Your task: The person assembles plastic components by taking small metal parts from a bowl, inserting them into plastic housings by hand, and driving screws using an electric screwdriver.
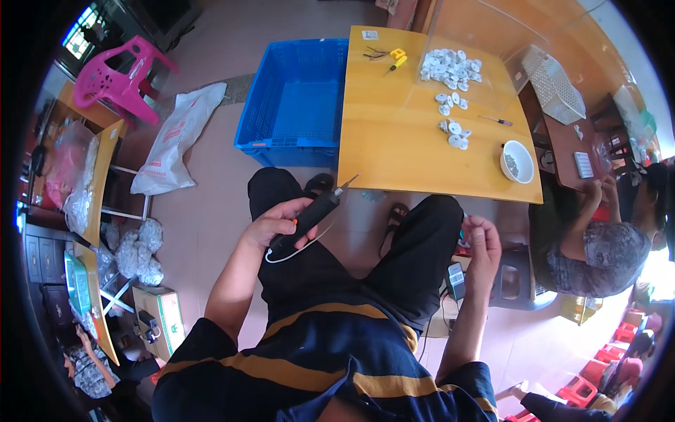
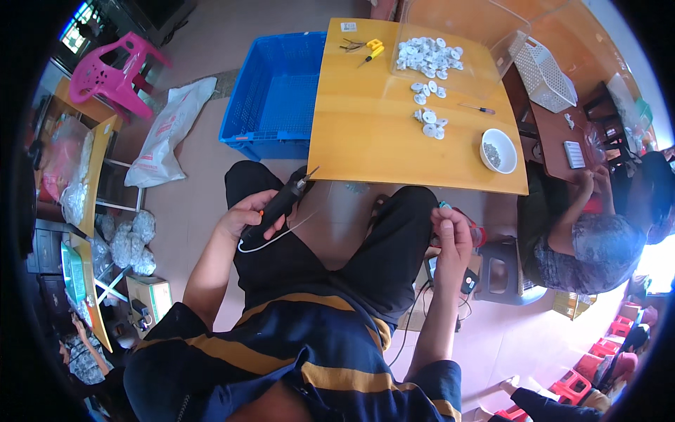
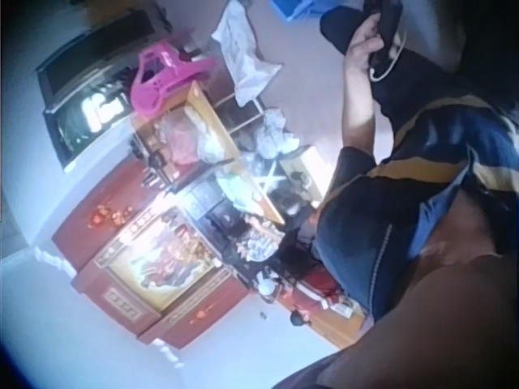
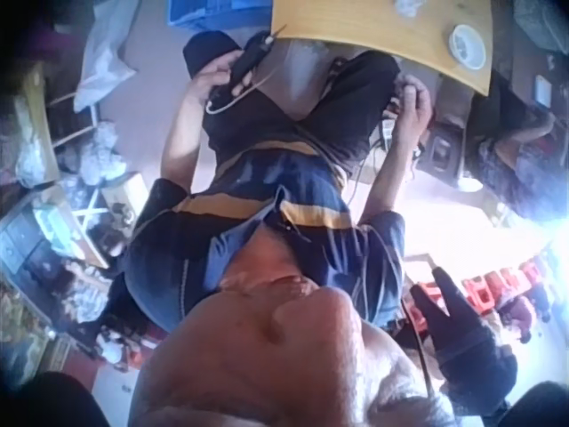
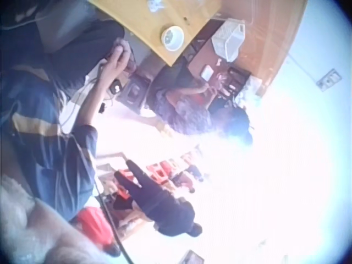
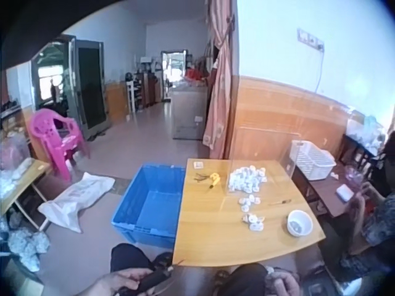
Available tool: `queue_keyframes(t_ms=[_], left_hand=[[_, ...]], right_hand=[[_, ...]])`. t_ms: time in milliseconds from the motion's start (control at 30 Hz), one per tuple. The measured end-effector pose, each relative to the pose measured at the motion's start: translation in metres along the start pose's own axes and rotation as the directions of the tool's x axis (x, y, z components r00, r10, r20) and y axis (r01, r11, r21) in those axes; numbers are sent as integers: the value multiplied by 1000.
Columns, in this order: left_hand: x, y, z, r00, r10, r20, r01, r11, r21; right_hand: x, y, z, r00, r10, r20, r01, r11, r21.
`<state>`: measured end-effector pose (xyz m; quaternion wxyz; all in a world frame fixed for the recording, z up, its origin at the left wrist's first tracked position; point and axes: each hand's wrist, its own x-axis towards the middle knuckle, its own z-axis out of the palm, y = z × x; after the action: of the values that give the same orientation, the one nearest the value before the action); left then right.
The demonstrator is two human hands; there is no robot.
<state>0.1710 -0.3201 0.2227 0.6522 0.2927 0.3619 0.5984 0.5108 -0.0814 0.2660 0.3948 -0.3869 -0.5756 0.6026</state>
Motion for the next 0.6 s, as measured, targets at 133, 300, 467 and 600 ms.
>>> queue_keyframes(t_ms=[133, 300, 467, 600], left_hand=[[-9, -1, -6, 1000, 9, 26, -8, 999, -39], [-11, -3, 0, 1000, 8, 17, -7, 1000, -29], [-8, -6, 6, 1000, 21, 22, -19, 998, -67], [-13, -5, 4, 998, 17, -54, -16, 1000, 27]], right_hand=[[-37, -125, 68, 775, -421, 471, 268, 894, 359], [-67, -188, 131, 239, -732, 638, -131, 627, 768], [-76, -208, 159, 166, -605, 779, -448, 657, 606], [-97, -208, 159, 209, -430, 878, -644, 615, 454]])
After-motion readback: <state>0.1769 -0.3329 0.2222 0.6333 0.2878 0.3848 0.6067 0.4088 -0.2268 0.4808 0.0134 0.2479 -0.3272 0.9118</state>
